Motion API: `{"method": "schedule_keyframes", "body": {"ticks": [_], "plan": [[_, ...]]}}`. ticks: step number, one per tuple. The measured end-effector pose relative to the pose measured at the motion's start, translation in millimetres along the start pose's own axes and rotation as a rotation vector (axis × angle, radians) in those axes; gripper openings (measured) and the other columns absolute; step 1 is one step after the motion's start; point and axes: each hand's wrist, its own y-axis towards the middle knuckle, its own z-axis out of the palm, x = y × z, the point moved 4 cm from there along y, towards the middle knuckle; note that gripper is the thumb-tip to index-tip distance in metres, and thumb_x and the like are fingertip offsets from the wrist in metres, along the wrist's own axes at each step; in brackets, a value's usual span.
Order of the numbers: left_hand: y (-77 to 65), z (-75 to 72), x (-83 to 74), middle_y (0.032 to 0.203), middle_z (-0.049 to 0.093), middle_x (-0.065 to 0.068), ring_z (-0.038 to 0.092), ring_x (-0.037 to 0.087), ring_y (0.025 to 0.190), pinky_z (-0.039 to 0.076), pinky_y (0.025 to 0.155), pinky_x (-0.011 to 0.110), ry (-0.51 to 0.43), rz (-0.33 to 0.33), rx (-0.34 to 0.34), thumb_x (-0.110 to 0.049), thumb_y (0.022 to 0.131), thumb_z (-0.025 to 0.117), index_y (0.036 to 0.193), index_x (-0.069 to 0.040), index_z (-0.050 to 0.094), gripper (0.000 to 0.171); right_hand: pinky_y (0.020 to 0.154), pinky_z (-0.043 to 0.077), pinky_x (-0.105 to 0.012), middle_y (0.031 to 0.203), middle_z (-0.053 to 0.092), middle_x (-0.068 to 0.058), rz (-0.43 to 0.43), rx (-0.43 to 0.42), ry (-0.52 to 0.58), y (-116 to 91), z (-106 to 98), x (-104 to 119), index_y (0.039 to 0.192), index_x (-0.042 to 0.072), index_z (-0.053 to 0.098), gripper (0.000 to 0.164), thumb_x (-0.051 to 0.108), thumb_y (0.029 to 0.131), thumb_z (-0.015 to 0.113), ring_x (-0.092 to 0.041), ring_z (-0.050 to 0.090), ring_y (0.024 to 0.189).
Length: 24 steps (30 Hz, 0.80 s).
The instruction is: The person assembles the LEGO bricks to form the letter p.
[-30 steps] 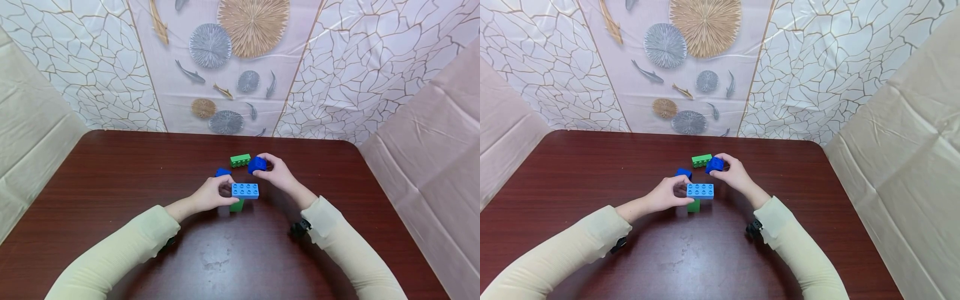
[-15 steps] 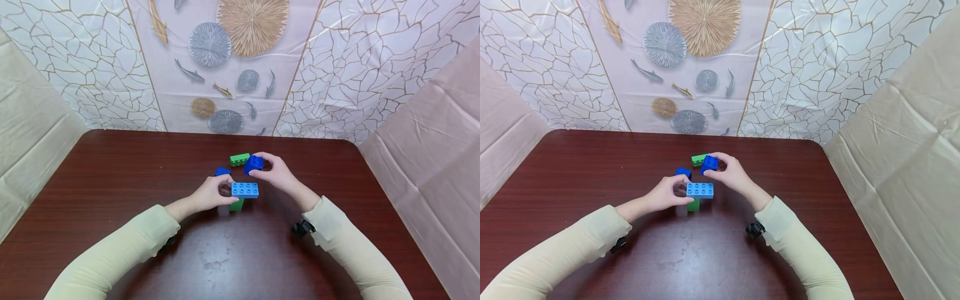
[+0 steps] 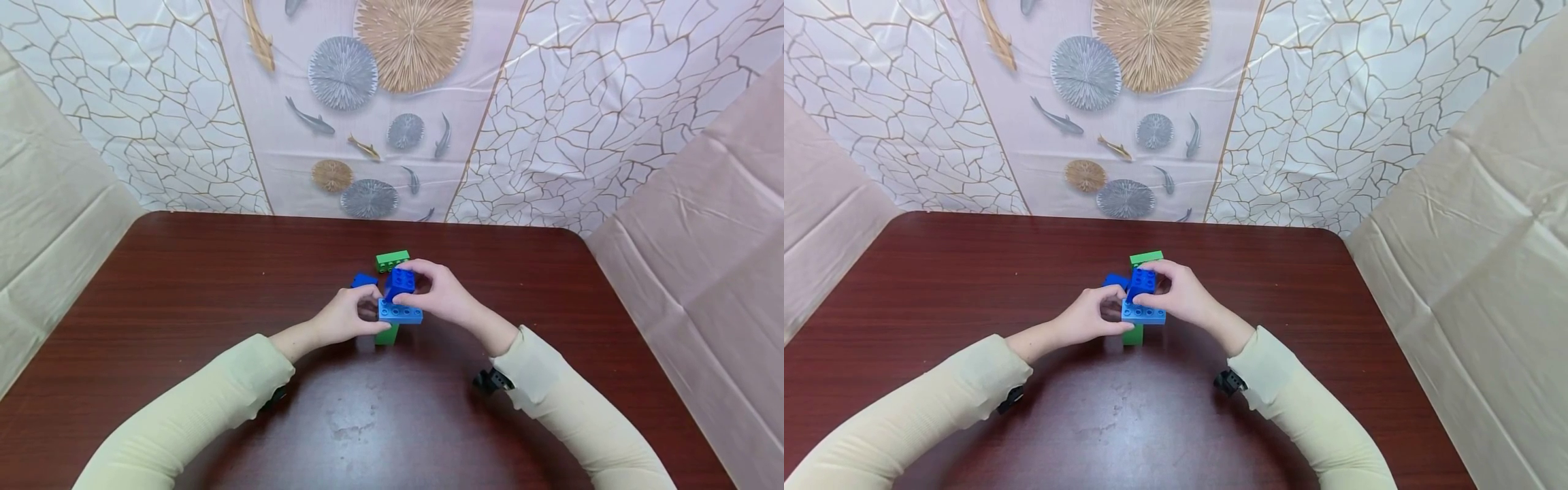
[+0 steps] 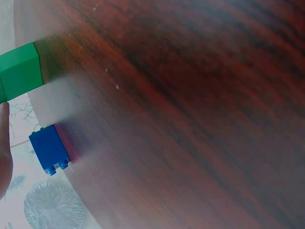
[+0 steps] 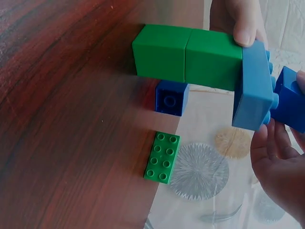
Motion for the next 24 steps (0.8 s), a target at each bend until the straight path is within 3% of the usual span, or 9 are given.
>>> {"method": "schedule_keyframes", "body": {"ticks": [8,24], "plan": [[0.5,-0.1,1.1,0.098,0.070,0.012,0.069,0.019,0.090,0.055,0.080,0.026,-0.023,0.010,0.009,-0.015,0.079,0.075,0.096,-0.004,0.054,0.029,0.073,0.053,-0.029,0.110,0.063,-0.015,-0.070,0.051,-0.067,-1.5,7.1,2.7,0.120,0.003,0.058,0.045,0.013,0.079,0.074,-0.021,0.058,0.087],[1.6,1.4,2.5,0.099,0.069,0.017,0.069,0.024,0.092,0.055,0.079,0.027,-0.059,-0.012,0.005,-0.009,0.078,0.075,0.096,-0.001,0.054,0.030,0.075,0.053,-0.040,0.110,0.063,-0.015,-0.071,0.096,-0.061,0.0,10.6,2.4,0.120,0.002,0.058,0.044,0.013,0.080,0.073,-0.023,0.058,0.087]]}}
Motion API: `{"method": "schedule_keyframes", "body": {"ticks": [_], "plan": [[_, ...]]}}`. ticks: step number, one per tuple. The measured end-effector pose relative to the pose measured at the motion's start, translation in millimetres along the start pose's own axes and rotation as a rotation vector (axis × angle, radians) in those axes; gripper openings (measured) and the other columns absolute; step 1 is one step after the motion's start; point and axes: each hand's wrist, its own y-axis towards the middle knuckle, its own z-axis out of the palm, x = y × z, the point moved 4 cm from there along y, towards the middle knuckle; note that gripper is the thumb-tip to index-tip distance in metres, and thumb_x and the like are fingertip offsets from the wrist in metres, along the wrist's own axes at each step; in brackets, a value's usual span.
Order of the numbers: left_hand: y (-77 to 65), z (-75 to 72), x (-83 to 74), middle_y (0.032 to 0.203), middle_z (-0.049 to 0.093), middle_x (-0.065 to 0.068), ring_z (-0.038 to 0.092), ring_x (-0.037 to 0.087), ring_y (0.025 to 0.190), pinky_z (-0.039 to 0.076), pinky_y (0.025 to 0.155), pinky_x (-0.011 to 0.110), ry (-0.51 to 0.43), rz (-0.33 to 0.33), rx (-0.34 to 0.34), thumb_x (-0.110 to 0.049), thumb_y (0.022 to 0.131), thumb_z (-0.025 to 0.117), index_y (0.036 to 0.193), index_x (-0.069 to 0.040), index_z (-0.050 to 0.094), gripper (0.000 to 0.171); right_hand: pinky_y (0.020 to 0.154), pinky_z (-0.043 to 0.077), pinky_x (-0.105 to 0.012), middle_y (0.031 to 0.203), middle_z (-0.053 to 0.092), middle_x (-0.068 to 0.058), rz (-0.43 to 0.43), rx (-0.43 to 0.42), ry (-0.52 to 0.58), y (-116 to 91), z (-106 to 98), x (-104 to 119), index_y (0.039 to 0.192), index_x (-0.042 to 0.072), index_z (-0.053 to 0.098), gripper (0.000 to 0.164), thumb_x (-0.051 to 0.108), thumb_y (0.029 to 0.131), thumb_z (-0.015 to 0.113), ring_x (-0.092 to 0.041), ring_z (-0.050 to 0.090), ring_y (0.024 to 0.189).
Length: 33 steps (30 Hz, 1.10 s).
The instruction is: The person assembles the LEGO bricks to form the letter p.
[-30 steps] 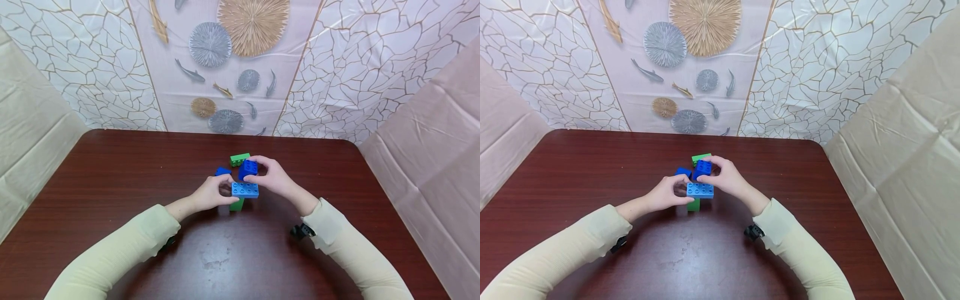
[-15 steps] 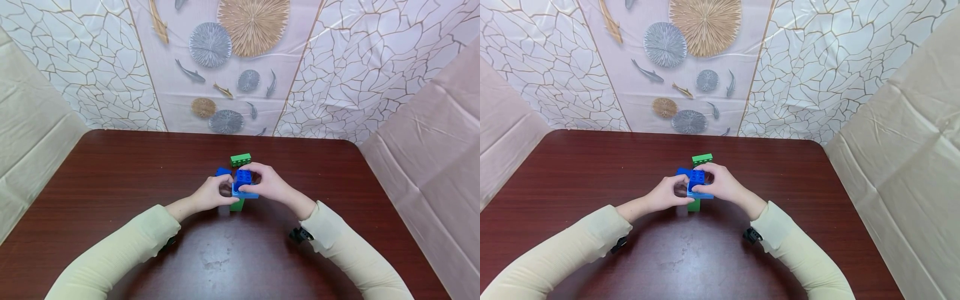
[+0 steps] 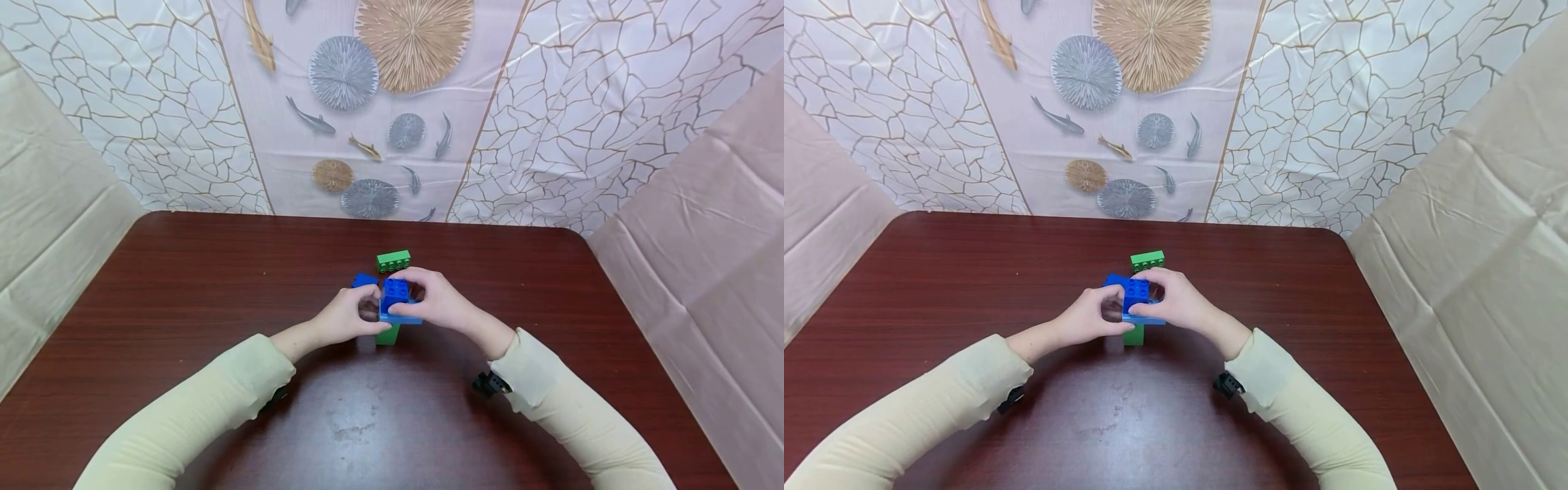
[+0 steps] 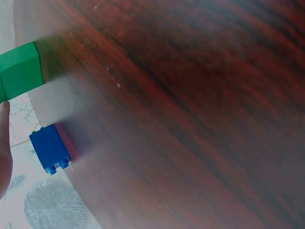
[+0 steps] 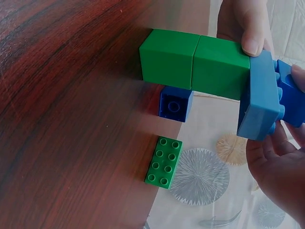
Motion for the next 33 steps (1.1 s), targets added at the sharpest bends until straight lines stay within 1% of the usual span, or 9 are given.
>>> {"method": "schedule_keyframes", "body": {"ticks": [3,6,9,11,15,16,24,29,33], "plan": [[-0.2,0.2,-1.7,0.100,0.068,0.019,0.068,0.027,0.093,0.055,0.080,0.030,0.003,-0.009,-0.001,-0.006,0.077,0.074,0.099,0.002,0.055,0.030,0.075,0.053,-0.039,0.109,0.062,-0.014,-0.007,0.007,-0.010,0,1,0,0.119,0.003,0.059,0.043,0.013,0.080,0.073,-0.022,0.058,0.088],[-0.8,0.0,-7.7,0.101,0.068,0.021,0.067,0.030,0.094,0.055,0.081,0.032,0.002,-0.017,0.004,-0.003,0.077,0.073,0.101,0.004,0.056,0.031,0.075,0.053,-0.037,0.109,0.062,-0.014,-0.015,0.012,-0.026,0,1,1,0.119,0.003,0.059,0.043,0.014,0.080,0.073,-0.022,0.058,0.089],[-1.9,-0.3,-13.0,0.100,0.067,0.022,0.067,0.030,0.093,0.055,0.080,0.032,0.003,-0.013,0.009,-0.001,0.077,0.073,0.101,0.005,0.055,0.030,0.075,0.053,-0.036,0.109,0.062,-0.014,-0.022,0.014,-0.040,0,1,2,0.119,0.002,0.059,0.043,0.014,0.080,0.073,-0.024,0.057,0.090],[-1.9,-0.6,-11.0,0.100,0.068,0.020,0.068,0.027,0.093,0.055,0.080,0.029,-0.003,0.000,0.012,-0.003,0.078,0.073,0.101,0.004,0.055,0.030,0.075,0.053,-0.036,0.109,0.062,-0.014,-0.026,0.016,-0.048,0,1,2,0.119,0.002,0.059,0.043,0.013,0.080,0.073,-0.025,0.057,0.090],[-0.4,-0.4,-0.7,0.100,0.069,0.016,0.068,0.022,0.092,0.055,0.079,0.026,-0.013,0.023,0.019,-0.009,0.078,0.074,0.103,0.000,0.056,0.032,0.074,0.053,-0.036,0.108,0.062,-0.013,-0.040,0.017,-0.067,0,1,3,0.119,0.002,0.059,0.044,0.014,0.080,0.073,-0.025,0.057,0.090],[-0.2,-0.5,0.3,0.100,0.069,0.015,0.068,0.021,0.092,0.055,0.080,0.026,-0.019,0.018,0.020,-0.011,0.079,0.075,0.103,-0.001,0.056,0.032,0.074,0.053,-0.036,0.108,0.062,-0.013,-0.043,0.016,-0.072,0,1,3,0.119,0.002,0.059,0.044,0.014,0.079,0.074,-0.025,0.057,0.090],[-0.1,-0.3,-1.4,0.100,0.069,0.016,0.068,0.024,0.092,0.055,0.080,0.030,0.000,0.021,0.015,-0.009,0.078,0.074,0.104,-0.001,0.056,0.033,0.076,0.054,-0.036,0.107,0.062,-0.013,-0.065,0.014,-0.101,0,2,4,0.118,0.002,0.059,0.044,0.014,0.079,0.074,-0.021,0.058,0.090],[-1.5,-0.3,-10.5,0.101,0.068,0.021,0.067,0.030,0.094,0.055,0.082,0.037,0.014,0.023,0.021,-0.002,0.078,0.073,0.106,0.003,0.054,0.034,0.078,0.054,-0.037,0.107,0.063,-0.012,-0.079,0.017,-0.106,-2,2,5,0.118,0.002,0.059,0.043,0.015,0.079,0.074,-0.022,0.059,0.091],[-5.3,-2.9,-27.9,0.100,0.067,0.022,0.067,0.033,0.094,0.054,0.082,0.039,0.021,0.024,0.033,0.000,0.079,0.071,0.104,0.005,0.054,0.030,0.080,0.054,-0.036,0.108,0.063,-0.012,-0.083,0.016,-0.132,-3,1,7,0.118,0.003,0.059,0.044,0.016,0.079,0.075,-0.021,0.059,0.092]]}}
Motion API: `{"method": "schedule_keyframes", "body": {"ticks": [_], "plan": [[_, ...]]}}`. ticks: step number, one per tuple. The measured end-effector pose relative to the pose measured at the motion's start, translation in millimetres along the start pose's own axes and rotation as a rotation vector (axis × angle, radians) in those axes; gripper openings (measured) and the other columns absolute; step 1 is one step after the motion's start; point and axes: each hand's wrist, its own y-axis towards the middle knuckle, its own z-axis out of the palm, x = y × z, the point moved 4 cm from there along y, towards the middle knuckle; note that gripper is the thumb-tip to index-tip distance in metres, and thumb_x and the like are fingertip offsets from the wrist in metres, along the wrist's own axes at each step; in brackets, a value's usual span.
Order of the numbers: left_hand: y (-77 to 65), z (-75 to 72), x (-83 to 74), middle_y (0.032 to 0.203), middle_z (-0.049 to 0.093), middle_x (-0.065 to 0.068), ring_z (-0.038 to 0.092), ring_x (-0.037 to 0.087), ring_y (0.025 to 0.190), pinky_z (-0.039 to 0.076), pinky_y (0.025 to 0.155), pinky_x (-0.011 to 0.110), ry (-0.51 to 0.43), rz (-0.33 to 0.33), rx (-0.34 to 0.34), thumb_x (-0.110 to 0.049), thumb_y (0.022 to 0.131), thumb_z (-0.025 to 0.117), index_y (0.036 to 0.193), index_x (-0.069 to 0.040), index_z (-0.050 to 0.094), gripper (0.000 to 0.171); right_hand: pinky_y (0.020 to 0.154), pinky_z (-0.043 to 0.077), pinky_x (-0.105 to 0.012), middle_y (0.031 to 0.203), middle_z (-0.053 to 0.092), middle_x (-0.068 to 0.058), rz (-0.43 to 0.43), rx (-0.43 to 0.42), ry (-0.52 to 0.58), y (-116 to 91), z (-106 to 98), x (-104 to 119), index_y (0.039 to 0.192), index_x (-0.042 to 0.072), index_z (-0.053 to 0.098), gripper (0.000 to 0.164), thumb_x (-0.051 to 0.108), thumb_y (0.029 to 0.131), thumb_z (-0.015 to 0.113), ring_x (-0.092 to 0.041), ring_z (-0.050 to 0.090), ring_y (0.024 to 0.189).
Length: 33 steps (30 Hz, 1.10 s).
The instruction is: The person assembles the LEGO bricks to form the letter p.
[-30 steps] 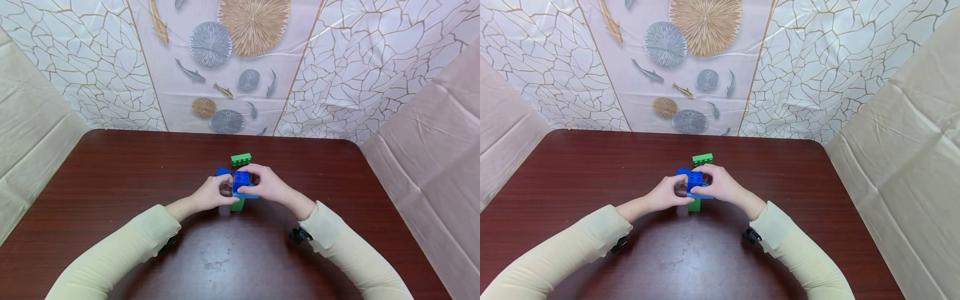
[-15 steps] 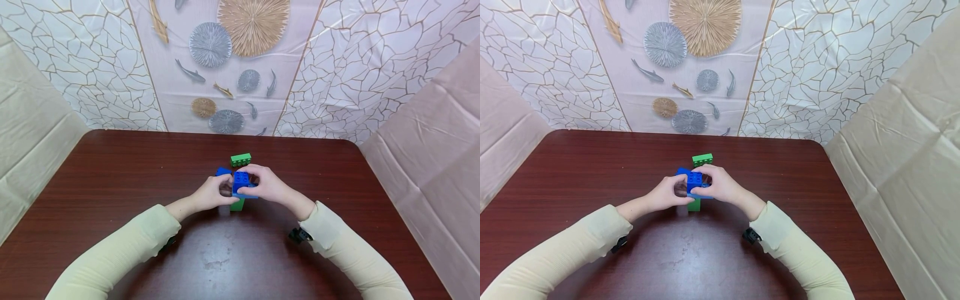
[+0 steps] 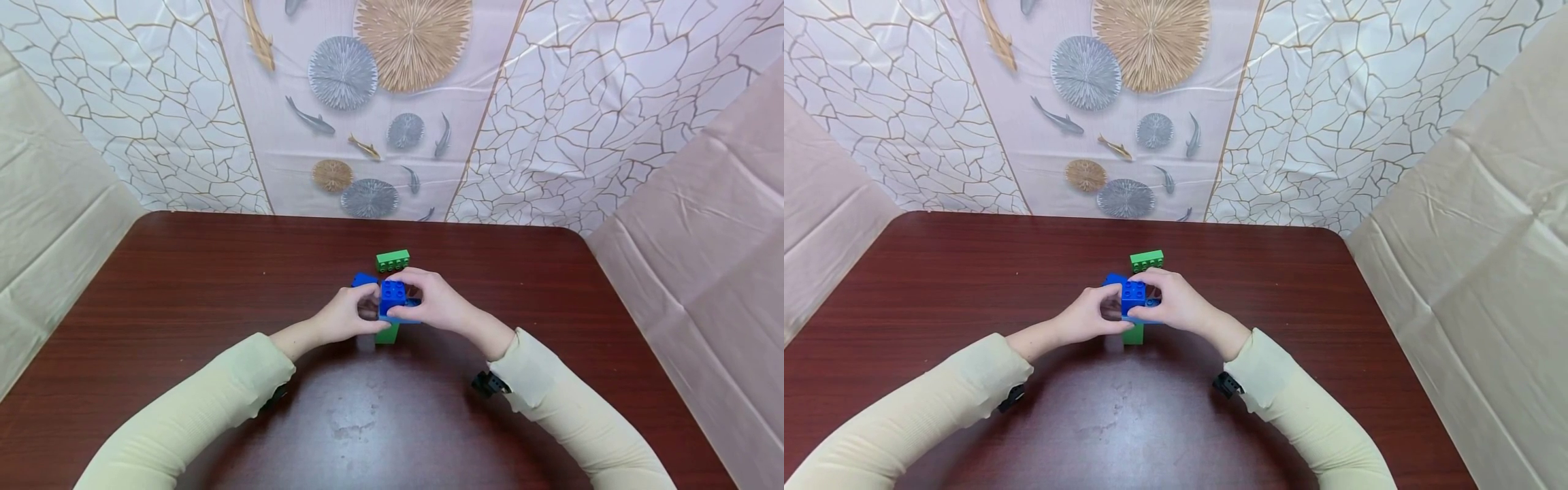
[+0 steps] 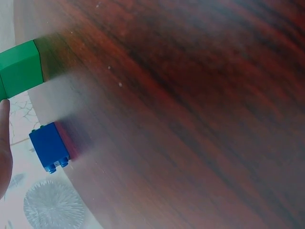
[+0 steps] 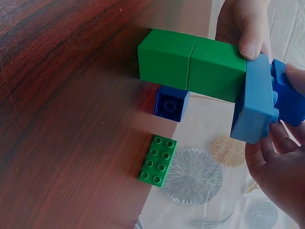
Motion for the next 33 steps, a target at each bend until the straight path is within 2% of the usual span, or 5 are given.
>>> {"method": "schedule_keyframes", "body": {"ticks": [3,8,11,24,33], "plan": [[-0.6,-0.2,-2.8,0.100,0.067,0.022,0.067,0.032,0.094,0.055,0.082,0.037,0.002,0.007,0.002,0.000,0.080,0.070,0.103,0.005,0.054,0.029,0.081,0.054,-0.034,0.109,0.063,-0.011,-0.013,-0.001,-0.032,-1,0,3,0.118,0.003,0.060,0.044,0.016,0.078,0.075,-0.020,0.060,0.094],[4.0,3.3,18.5,0.101,0.068,0.019,0.067,0.029,0.095,0.055,0.081,0.033,-0.007,0.004,-0.011,-0.004,0.079,0.072,0.106,0.002,0.054,0.033,0.082,0.054,-0.034,0.110,0.062,-0.011,-0.062,-0.001,-0.116,-2,-1,9,0.116,0.004,0.062,0.042,0.018,0.078,0.076,-0.020,0.060,0.096],[4.8,3.3,23.2,0.101,0.068,0.017,0.068,0.025,0.094,0.055,0.081,0.030,-0.013,0.007,-0.012,-0.008,0.079,0.073,0.105,0.000,0.055,0.032,0.080,0.054,-0.032,0.108,0.063,-0.010,-0.070,0.000,-0.146,-3,-1,11,0.115,0.004,0.063,0.041,0.018,0.078,0.075,-0.019,0.060,0.094],[4.2,2.0,25.4,0.098,0.069,0.010,0.068,0.016,0.091,0.054,0.079,0.023,0.021,0.028,-0.012,-0.012,0.080,0.073,0.100,-0.006,0.056,0.027,0.079,0.054,-0.027,0.106,0.066,-0.010,-0.018,0.034,-0.104,2,-2,11,0.115,0.003,0.062,0.040,0.019,0.079,0.074,-0.017,0.062,0.091],[5.1,3.5,28.4,0.098,0.069,0.009,0.068,0.015,0.090,0.054,0.078,0.021,0.031,0.021,-0.016,-0.012,0.080,0.073,0.103,-0.006,0.057,0.029,0.084,0.053,-0.035,0.113,0.062,-0.011,0.025,0.023,-0.114,-2,1,7,0.119,0.005,0.059,0.044,0.021,0.080,0.073,-0.020,0.059,0.098]]}}
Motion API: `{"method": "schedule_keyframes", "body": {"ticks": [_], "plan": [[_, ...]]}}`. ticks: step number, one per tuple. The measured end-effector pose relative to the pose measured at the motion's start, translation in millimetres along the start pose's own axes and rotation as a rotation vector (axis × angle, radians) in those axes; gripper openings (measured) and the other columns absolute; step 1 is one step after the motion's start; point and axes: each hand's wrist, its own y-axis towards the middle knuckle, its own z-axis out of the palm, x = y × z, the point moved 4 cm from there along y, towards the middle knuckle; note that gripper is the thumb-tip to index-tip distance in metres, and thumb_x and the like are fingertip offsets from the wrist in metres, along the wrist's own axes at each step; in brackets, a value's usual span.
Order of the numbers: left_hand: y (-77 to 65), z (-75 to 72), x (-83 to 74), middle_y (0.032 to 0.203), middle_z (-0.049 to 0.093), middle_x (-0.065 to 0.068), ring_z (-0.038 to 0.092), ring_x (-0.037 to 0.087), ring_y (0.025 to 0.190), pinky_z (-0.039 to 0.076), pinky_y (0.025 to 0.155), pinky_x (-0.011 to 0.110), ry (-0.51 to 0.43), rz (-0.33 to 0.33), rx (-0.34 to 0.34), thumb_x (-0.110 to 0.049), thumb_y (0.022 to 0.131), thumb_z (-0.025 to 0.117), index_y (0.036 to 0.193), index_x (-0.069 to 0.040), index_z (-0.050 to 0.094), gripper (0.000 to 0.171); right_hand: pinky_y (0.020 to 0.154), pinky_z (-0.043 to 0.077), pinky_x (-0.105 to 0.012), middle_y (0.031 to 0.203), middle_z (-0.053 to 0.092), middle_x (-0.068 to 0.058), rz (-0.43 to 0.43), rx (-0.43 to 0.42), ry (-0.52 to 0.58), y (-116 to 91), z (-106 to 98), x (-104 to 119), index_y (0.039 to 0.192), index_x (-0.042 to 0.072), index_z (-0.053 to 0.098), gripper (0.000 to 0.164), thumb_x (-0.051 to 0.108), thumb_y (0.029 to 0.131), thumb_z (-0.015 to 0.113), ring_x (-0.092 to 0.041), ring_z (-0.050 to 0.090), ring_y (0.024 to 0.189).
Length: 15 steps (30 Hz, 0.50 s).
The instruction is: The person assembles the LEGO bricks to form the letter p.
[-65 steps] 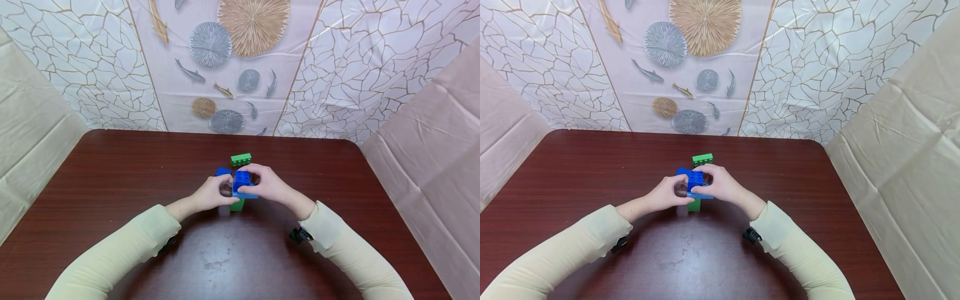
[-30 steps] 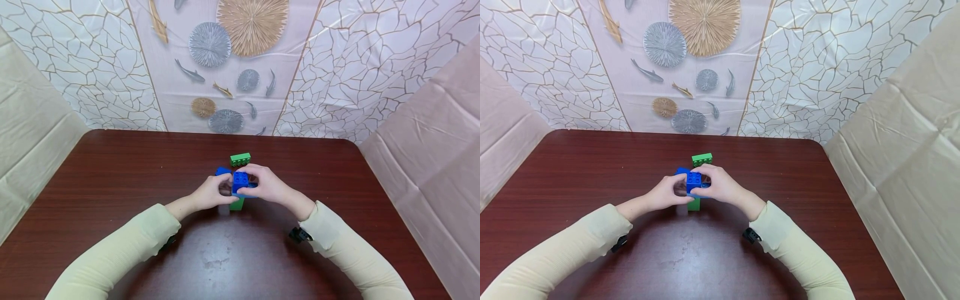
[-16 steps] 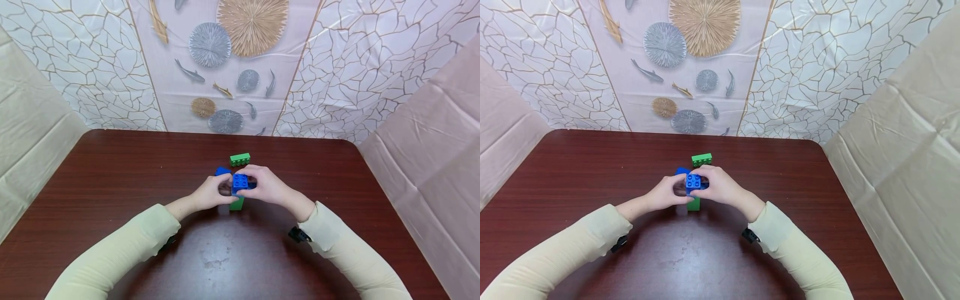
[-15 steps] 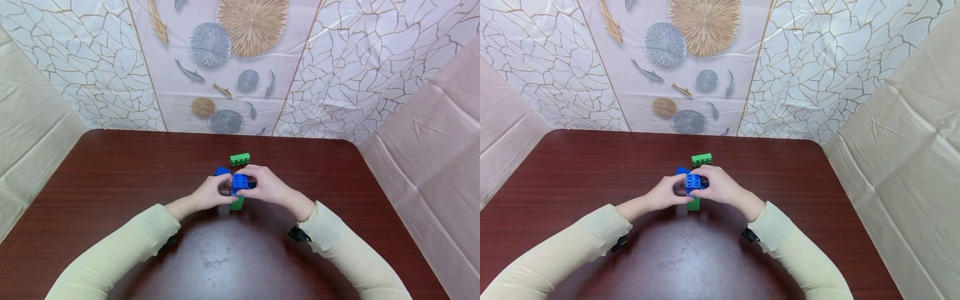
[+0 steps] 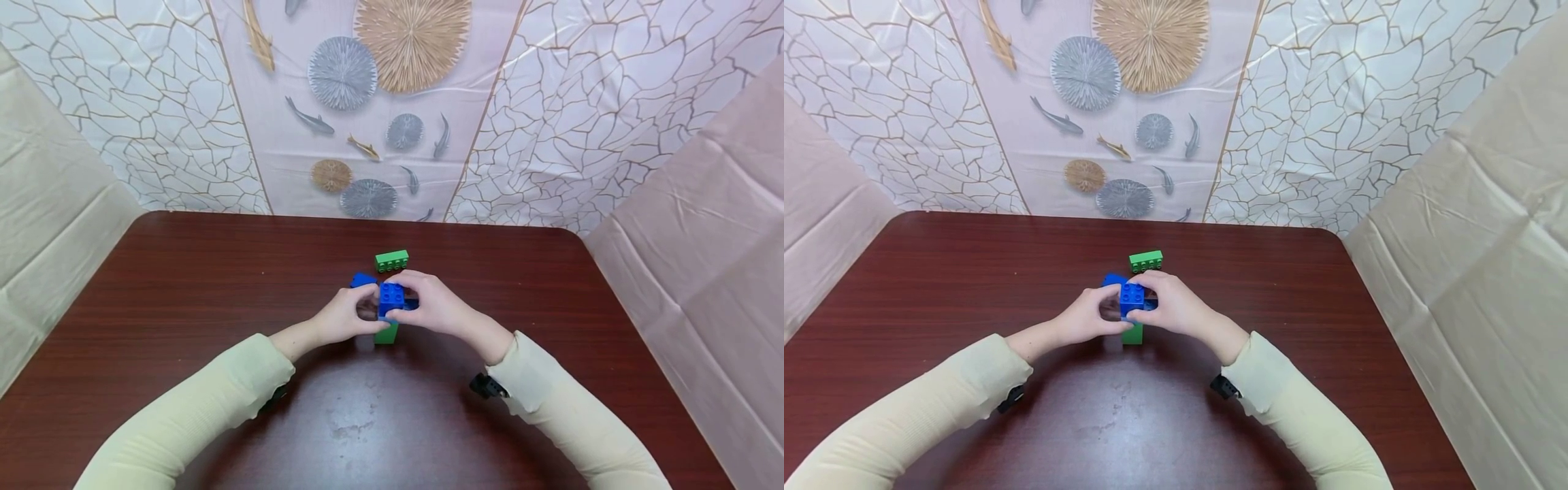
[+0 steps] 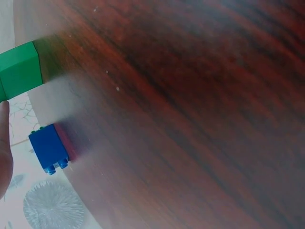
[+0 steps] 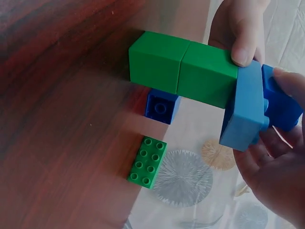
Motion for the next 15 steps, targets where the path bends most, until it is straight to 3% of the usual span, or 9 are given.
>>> {"method": "schedule_keyframes", "body": {"ticks": [8,15], "plan": [[0.2,1.2,-1.1,0.098,0.070,0.009,0.068,0.015,0.091,0.054,0.079,0.022,0.017,0.011,0.002,-0.013,0.080,0.073,0.103,-0.006,0.056,0.030,0.085,0.052,-0.046,0.109,0.062,-0.011,-0.024,-0.079,0.150,-0.1,-1.1,-0.5,0.115,0.006,0.062,0.039,0.019,0.080,0.074,-0.022,0.057,0.099],[-0.2,-0.5,0.2,0.099,0.069,0.010,0.068,0.016,0.092,0.054,0.081,0.023,0.005,-0.001,0.003,-0.013,0.080,0.073,0.104,-0.007,0.057,0.030,0.080,0.055,-0.042,0.103,0.063,-0.010,-0.058,-0.100,0.139,2.6,-1.6,0.8,0.110,0.004,0.065,0.035,0.017,0.079,0.074,-0.020,0.057,0.094]]}}
